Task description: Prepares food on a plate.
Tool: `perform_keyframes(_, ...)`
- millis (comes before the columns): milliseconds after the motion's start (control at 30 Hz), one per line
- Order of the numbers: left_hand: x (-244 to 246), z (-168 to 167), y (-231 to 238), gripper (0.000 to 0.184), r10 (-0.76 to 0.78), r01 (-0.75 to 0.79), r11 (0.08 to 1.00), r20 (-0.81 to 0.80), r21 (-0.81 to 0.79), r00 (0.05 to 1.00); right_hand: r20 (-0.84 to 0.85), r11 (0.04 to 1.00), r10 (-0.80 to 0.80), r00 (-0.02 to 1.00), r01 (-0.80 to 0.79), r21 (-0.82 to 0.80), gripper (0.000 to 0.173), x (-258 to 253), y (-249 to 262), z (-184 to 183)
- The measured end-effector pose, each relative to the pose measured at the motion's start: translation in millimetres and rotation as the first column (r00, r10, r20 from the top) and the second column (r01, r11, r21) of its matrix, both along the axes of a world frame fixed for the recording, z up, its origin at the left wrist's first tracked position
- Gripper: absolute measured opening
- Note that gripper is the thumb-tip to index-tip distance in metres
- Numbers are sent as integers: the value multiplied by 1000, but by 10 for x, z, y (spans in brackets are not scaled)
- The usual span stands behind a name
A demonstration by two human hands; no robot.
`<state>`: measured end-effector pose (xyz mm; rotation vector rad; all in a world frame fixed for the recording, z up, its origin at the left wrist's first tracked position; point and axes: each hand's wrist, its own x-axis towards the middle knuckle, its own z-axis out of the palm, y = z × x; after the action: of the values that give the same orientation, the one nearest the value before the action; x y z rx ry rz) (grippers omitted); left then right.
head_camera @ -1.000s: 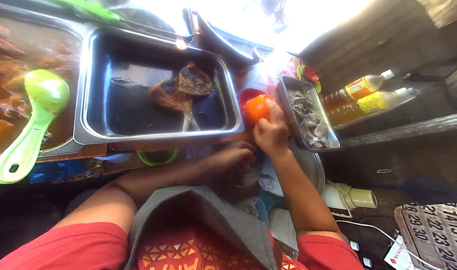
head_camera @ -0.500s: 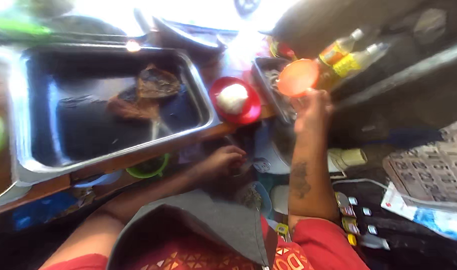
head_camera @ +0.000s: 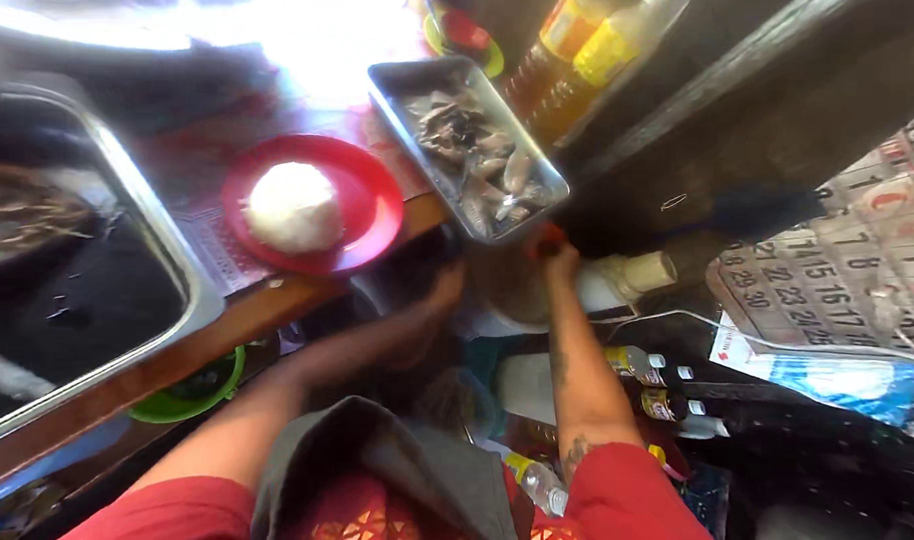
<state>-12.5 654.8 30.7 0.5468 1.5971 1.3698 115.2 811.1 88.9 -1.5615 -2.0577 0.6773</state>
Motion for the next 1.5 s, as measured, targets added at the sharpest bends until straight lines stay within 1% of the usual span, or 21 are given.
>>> perform_keyframes(33,-14,-9,155,50,-35,33,999,-42,-32,999,73,998,64,995,-65,10,46,-71,119,-125)
perform_keyframes(67,-36,-20,274,47,-105,99,993,-103,-66,989,95,994,102,990,-105,22,50,-125,228,-262)
perform_keyframes(100,-60,-58,376,43,-179,160,982,-216,-101,960,105,986,121,987,-132,101,54,-136,385,-474)
perform_keyframes(133,-79,-158,483,44,-202,172,978,-314,-121,927,113,972,134,984,-153,177,54,-155,513,-647)
perform_keyframes(200,-111,-357,642,51,-207,143,973,-421,-179,883,176,960,160,971,-194,199,53,-204,643,-821)
perform_keyframes(300,-130,-422,684,41,-307,233,947,-423,-220,853,428,969,167,888,-228,96,55,-264,647,-825)
perform_keyframes(333,-133,-381,657,39,-323,251,943,-409,-220,853,481,958,197,854,-272,91,54,-259,652,-807)
perform_keyframes(400,-135,-360,620,37,-318,255,944,-379,-207,869,495,934,272,825,-350,69,52,-248,724,-786)
perform_keyframes(500,-134,-314,599,38,-286,238,956,-352,-174,891,398,937,312,863,-349,22,47,-226,885,-734)
perform_keyframes(633,-129,-341,614,36,-311,270,949,-327,-165,892,99,931,364,926,-360,-55,34,-133,1072,-807)
perform_keyframes(800,-140,-219,585,35,-365,312,929,-357,-200,860,-127,948,243,962,-263,-180,44,-213,940,-850)
perform_keyframes(900,-126,-208,580,35,-288,249,957,-441,-146,850,-275,923,172,946,-253,-292,35,-246,854,-887)
perform_keyframes(967,-128,-140,554,36,-248,212,969,-457,-130,854,-274,915,185,944,-267,-303,34,-300,760,-884)
perform_keyframes(1067,-129,-100,566,37,-248,206,969,-484,-140,839,-75,890,290,954,-298,-345,44,-449,647,-985)
perform_keyframes(1100,-126,-122,584,39,-238,183,971,-520,-156,821,-4,881,340,940,-320,-347,47,-482,648,-1089)
perform_keyframes(1167,-136,-233,644,43,-218,147,975,-560,-169,799,61,882,390,919,-354,-311,49,-504,677,-1288)
perform_keyframes(1233,-140,-290,677,43,-204,139,978,-553,-156,808,62,860,421,905,-377,-345,47,-497,557,-1242)
perform_keyframes(1300,-141,-282,687,43,-171,132,985,-503,-112,848,-30,840,406,914,-386,-381,42,-457,375,-988)
perform_keyframes(1367,-159,-244,686,41,-221,179,975,-486,-131,846,-252,811,322,913,-403,-423,35,-347,306,-831)
perform_keyframes(1433,-192,-134,644,42,-264,200,962,-443,-186,857,-419,714,250,873,-458,-529,35,-203,360,-768)
perform_keyframes(1500,-215,-18,552,43,-275,184,955,-460,-233,844,-459,640,215,862,-479,-601,38,-42,426,-709)
